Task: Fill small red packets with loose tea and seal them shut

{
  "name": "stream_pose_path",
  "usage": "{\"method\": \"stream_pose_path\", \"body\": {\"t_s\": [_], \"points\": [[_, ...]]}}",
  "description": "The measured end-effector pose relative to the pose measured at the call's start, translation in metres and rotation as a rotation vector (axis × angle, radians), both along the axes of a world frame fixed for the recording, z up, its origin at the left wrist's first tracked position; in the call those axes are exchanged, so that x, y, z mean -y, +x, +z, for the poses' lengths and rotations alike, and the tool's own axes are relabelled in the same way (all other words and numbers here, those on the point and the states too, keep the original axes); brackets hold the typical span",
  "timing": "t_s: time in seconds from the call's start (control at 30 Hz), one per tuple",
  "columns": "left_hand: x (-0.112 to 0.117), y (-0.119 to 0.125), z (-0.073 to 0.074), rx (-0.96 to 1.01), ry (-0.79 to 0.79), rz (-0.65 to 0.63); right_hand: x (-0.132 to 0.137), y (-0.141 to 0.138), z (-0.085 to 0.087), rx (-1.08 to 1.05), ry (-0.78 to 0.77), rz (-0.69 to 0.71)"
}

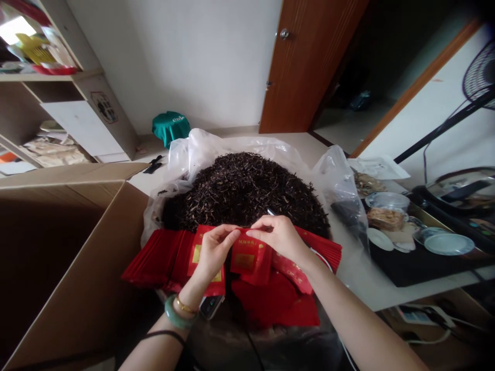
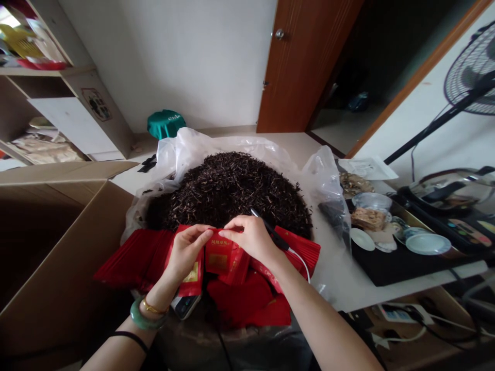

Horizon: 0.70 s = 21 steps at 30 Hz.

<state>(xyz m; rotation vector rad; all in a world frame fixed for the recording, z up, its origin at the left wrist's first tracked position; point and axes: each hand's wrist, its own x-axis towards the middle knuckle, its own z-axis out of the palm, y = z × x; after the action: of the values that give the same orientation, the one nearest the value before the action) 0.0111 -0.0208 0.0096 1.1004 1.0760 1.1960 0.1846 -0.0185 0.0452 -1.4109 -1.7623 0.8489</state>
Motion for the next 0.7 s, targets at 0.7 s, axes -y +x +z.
{"method": "stream_pose_path", "body": {"t_s": [0.7], "points": [[0.001, 0.008, -0.006, 0.239, -0.361, -0.202, -0.022, 0.055, -0.013, 0.81, -0.214, -0.037]]}}
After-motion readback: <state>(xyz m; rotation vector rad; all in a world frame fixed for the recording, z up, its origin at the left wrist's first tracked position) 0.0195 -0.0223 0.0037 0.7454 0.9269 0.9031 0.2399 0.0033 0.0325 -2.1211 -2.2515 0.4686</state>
